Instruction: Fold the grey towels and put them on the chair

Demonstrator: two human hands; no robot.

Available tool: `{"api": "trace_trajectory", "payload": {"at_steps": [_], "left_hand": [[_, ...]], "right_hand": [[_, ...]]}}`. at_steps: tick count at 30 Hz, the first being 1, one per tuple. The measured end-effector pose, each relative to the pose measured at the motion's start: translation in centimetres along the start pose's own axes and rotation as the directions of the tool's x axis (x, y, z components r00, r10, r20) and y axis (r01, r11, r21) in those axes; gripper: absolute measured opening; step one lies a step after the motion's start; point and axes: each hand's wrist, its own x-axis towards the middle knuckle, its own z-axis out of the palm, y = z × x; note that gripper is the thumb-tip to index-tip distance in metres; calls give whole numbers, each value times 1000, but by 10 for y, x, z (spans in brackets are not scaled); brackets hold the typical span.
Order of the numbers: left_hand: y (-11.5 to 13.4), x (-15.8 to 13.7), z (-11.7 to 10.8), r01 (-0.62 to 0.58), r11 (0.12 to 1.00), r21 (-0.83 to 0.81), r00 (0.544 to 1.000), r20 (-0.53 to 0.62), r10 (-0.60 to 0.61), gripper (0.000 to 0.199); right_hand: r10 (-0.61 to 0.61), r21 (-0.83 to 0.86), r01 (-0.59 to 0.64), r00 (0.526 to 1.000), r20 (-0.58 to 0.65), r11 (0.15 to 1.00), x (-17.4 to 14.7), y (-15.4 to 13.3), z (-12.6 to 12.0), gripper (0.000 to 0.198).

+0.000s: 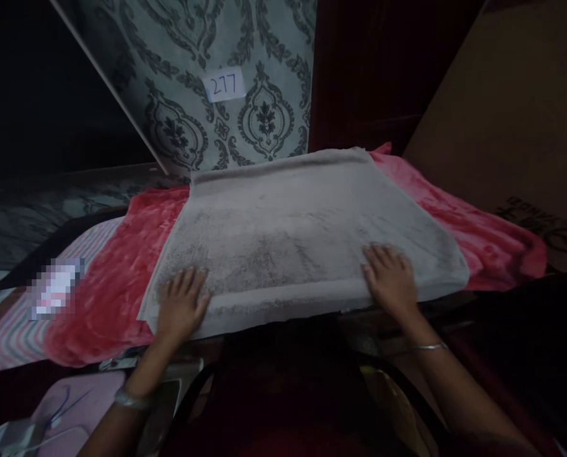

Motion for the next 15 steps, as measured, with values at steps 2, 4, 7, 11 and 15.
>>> {"api": "trace_trajectory", "payload": {"at_steps": [2, 4, 7, 11, 15], "left_hand": [[-41, -16, 3, 116, 993, 29, 993, -11, -116, 56], [-69, -28, 4, 216, 976, 30, 976, 6, -216, 56], [-80, -33, 0, 396, 918, 18, 918, -7, -396, 57], [-36, -6, -18, 347, 936, -60, 930, -107, -352, 59], [39, 40, -23, -118, 973, -196, 991, 45, 129, 56]], "right_hand": [[103, -13, -104, 993, -51, 995, -12, 40, -5, 57], [209, -9, -211, 974, -87, 978, -20, 59, -12, 60], [338, -5, -341, 932, -130, 940, -19, 51, -17, 61], [93, 86, -84, 989, -111, 993, 9, -23, -8, 55], [-341, 222, 317, 936, 80, 922, 45, -115, 13, 55]]}}
